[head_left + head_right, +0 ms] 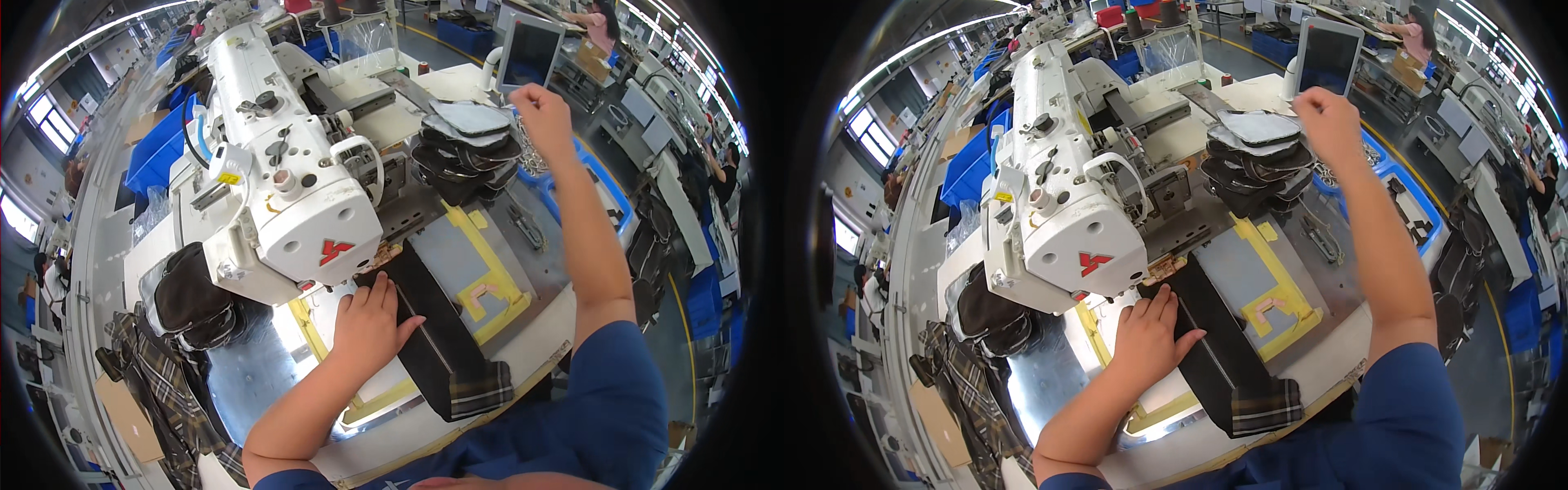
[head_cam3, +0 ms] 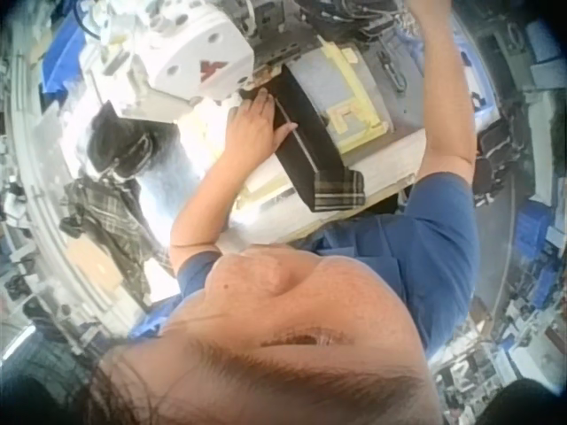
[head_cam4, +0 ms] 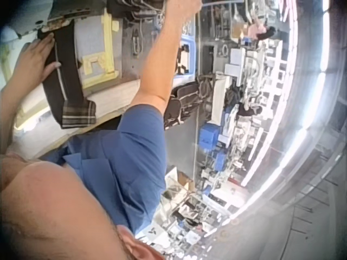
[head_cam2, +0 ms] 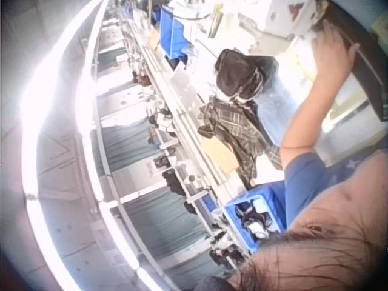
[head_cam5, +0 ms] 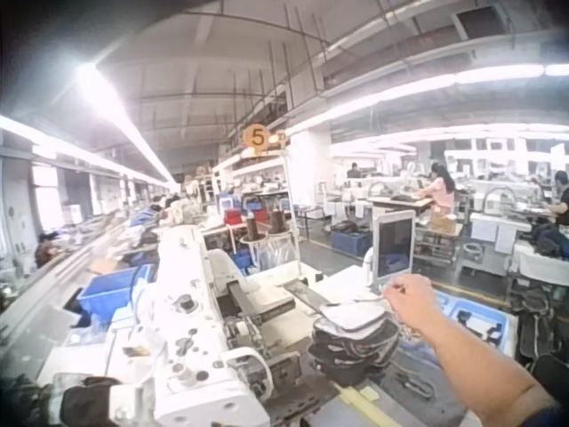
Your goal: The person operates an industrial sewing machine to stitch a zipper onto a black fabric pouch. They repeatedly align the zipper tape with the pouch edge, guide the material under the presser foot, and sew along the seam. The person handles multiple pouches, picking up new items from a stack and placing finished ones aside.
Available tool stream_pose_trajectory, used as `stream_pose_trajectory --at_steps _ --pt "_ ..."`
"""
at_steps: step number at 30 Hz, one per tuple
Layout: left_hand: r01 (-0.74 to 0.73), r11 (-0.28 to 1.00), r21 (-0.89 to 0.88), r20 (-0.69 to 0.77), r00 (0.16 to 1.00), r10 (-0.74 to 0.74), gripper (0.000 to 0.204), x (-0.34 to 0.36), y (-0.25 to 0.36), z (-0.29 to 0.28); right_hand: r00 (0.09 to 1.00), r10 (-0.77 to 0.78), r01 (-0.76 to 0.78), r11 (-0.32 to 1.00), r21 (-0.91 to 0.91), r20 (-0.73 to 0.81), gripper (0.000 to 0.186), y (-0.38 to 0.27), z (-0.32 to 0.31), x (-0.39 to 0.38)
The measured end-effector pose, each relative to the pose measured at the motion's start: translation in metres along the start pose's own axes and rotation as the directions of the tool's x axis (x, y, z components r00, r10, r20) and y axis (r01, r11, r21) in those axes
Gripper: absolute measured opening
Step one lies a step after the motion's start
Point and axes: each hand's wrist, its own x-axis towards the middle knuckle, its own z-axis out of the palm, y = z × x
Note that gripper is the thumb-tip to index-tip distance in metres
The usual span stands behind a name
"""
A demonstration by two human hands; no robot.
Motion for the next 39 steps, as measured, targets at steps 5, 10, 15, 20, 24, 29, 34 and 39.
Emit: stream_pose_trajectory --at_steps 5,10,15,20,24,29,34,39 --pt "-0.030 0.999 -0.014 -0.038 0.999 0.030 0.079 0.004 0.003 0.003 0.968 0.019 0.143 0.780 -0.609 0.251 0.025 0.212 0.008 0.045" --pt "-0.017 1.000 0.005 -0.033 0.999 0.017 0.080 -0.001 -0.002 0.004 0.939 0.124 0.093 0.805 -0.585 0.321 0.024 0.229 0.027 0.017" --pt "-0.018 1.000 0.006 -0.025 1.000 0.018 0.080 -0.001 0.000 0.003 0.966 0.111 0.091 0.698 -0.710 0.233 0.017 0.234 0.027 0.025" --pt "0.003 0.999 -0.033 -0.007 1.000 -0.004 0.081 -0.006 -0.001 0.000 0.974 0.097 0.075 0.714 -0.697 0.204 0.015 0.232 0.020 0.037" --pt "0.008 1.000 -0.023 0.024 1.000 -0.007 0.081 -0.011 -0.001 -0.004 0.925 0.189 0.120 0.680 -0.723 0.331 0.014 0.209 0.021 0.026" --pt "-0.031 0.998 -0.048 -0.008 0.999 0.031 0.078 -0.011 0.000 -0.002 0.981 0.068 0.087 0.681 -0.727 0.181 0.015 0.225 0.009 0.032" --pt "-0.116 0.992 -0.058 -0.110 0.988 0.109 0.069 -0.019 -0.005 0.000 0.922 -0.227 0.156 0.960 -0.234 -0.314 0.020 0.082 -0.003 0.017" --pt "-0.141 0.982 -0.129 -0.105 0.986 0.128 0.066 -0.015 -0.010 0.004 0.849 -0.456 0.325 0.850 0.415 0.268 0.020 -0.071 0.013 -0.092"
